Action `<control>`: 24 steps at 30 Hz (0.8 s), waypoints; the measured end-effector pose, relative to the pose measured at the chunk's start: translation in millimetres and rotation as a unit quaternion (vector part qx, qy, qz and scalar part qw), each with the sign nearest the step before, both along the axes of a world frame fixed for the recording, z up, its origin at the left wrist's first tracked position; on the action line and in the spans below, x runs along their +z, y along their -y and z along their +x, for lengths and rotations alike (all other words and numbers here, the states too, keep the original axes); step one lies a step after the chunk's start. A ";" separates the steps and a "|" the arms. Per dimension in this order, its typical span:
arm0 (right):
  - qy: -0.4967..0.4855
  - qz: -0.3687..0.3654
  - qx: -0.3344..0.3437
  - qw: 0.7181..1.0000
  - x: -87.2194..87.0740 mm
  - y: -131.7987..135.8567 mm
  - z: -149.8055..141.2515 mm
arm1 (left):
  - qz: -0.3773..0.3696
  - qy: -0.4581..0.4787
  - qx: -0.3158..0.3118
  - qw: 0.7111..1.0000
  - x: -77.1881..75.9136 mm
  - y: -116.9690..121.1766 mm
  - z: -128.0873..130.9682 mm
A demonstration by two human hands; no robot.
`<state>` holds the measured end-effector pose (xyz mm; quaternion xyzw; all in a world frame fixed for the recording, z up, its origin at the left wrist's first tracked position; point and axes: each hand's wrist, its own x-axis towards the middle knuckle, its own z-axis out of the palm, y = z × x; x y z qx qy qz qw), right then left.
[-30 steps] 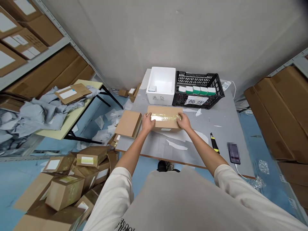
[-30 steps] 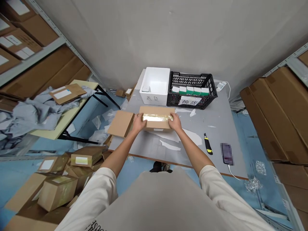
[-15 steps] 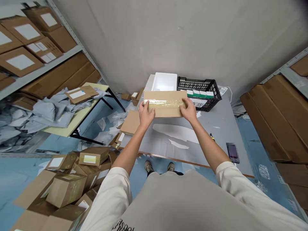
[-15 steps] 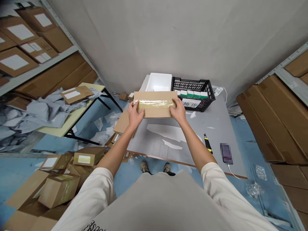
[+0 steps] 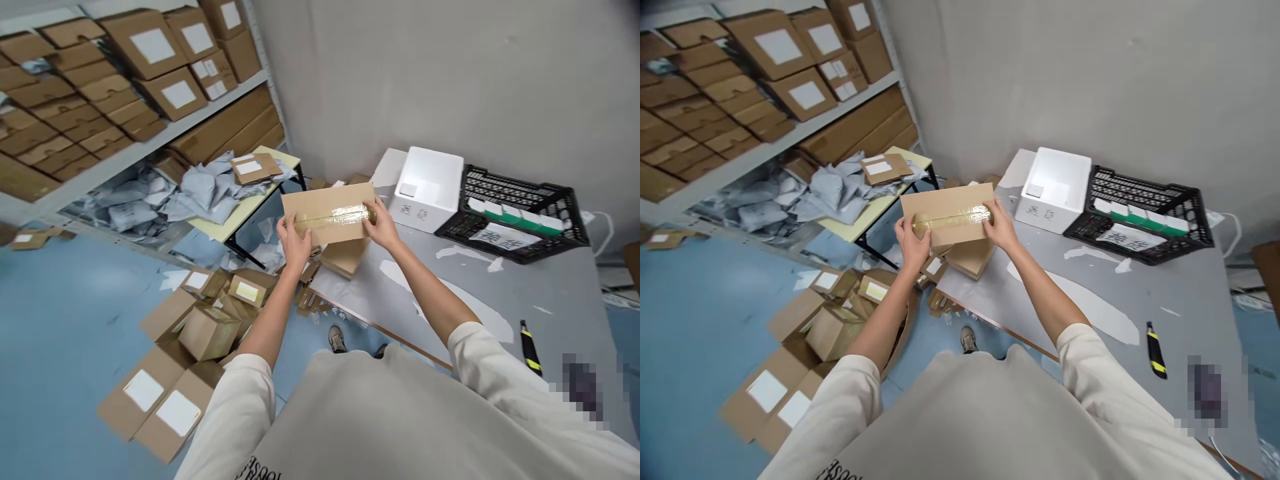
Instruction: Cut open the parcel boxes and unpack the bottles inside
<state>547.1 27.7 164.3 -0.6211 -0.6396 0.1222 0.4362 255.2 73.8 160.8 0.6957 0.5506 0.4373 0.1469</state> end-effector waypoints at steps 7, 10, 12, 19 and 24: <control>-0.007 -0.028 0.131 0.991 -32.5 -96.6 -91.2 | -0.084 0.000 0.127 0.988 -39.7 -12.8 -101.7; -0.007 -0.045 0.131 0.990 -51.3 -119.5 -103.5 | -0.128 -0.027 0.155 0.979 -61.5 -14.9 -124.3; -0.003 -0.058 0.122 0.991 -65.4 -123.6 -100.7 | -0.155 -0.045 0.162 0.974 -74.5 -14.9 -129.9; 0.058 -0.153 0.070 0.984 -107.4 -100.0 -49.7 | -0.184 -0.056 0.076 0.978 -97.9 -15.0 -93.1; 0.121 -0.284 -0.019 0.951 -128.7 -80.5 -17.1 | -0.235 -0.049 -0.038 0.970 -115.0 -10.3 -46.6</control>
